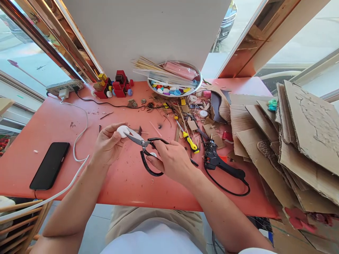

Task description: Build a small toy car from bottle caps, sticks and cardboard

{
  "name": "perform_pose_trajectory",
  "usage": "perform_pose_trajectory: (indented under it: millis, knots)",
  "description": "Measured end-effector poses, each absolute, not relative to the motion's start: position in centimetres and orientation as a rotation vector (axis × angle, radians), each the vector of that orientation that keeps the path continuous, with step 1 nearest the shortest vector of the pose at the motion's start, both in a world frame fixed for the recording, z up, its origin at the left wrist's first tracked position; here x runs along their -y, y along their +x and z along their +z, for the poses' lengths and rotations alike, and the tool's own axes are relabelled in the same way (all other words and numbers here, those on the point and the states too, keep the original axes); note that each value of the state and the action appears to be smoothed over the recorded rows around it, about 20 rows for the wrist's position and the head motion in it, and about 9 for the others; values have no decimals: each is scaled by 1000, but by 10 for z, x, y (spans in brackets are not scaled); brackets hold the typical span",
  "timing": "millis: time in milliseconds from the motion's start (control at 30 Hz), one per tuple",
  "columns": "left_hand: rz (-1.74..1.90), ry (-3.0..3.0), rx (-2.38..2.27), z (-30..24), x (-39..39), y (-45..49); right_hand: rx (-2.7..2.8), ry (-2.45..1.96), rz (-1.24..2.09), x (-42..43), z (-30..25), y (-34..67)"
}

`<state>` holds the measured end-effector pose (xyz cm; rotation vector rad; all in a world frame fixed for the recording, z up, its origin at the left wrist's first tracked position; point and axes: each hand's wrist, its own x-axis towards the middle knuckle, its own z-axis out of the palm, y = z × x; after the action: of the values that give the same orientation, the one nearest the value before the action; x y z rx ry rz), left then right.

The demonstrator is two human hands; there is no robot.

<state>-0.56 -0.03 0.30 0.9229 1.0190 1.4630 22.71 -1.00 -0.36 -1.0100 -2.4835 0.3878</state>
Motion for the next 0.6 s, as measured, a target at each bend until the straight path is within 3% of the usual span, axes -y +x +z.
perform_pose_trajectory:
  millis: [267, 600]
  knots:
    - [1507, 981, -1084, 7, 2, -4, 2509, -975, 297, 17, -9, 221]
    - [1668, 994, -1203, 5, 5, 5, 2379, -1026, 528, 28, -9, 216]
